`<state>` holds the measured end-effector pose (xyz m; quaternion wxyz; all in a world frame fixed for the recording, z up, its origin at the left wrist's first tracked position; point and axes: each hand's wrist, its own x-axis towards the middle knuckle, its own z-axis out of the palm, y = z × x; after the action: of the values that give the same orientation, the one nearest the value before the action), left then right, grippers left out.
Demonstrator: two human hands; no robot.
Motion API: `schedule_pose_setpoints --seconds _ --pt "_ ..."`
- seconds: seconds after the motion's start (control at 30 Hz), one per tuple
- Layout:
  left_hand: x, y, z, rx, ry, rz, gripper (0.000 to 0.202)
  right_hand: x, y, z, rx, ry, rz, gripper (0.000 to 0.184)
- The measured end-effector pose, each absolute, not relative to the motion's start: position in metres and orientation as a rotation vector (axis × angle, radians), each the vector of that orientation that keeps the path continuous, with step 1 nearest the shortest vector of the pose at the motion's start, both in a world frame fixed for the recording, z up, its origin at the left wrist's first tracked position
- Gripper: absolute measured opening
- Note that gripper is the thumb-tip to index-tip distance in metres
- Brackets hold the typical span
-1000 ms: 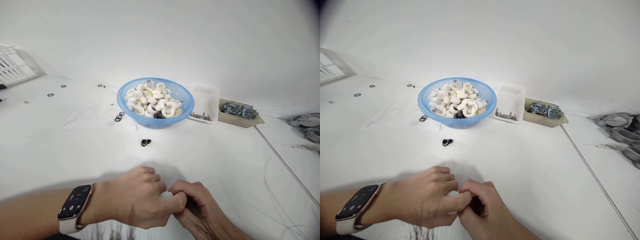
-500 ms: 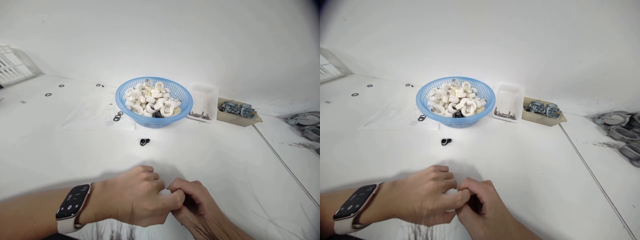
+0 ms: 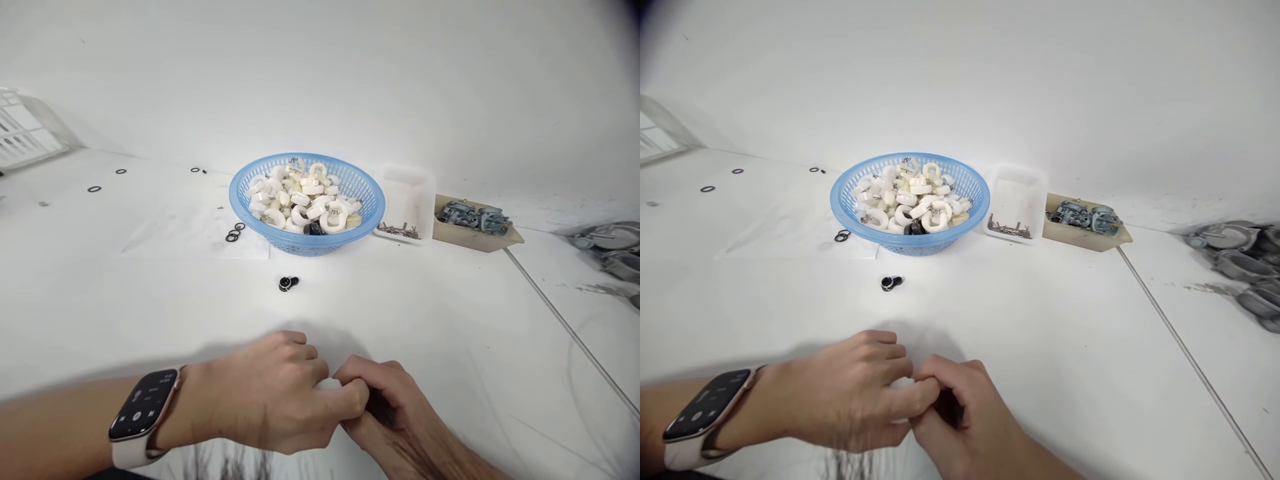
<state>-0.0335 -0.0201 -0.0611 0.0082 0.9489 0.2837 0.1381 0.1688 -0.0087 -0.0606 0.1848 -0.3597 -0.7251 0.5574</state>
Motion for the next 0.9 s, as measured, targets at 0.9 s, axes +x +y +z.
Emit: schedule_pose_setpoints --seconds 0.9 --pt "-0.0331 -0.0215 -0.0627 2.963 0.909 0.454 0.023 0.1661 -0.0098 -0.0577 -0.951 -2.088 1.465 0.021"
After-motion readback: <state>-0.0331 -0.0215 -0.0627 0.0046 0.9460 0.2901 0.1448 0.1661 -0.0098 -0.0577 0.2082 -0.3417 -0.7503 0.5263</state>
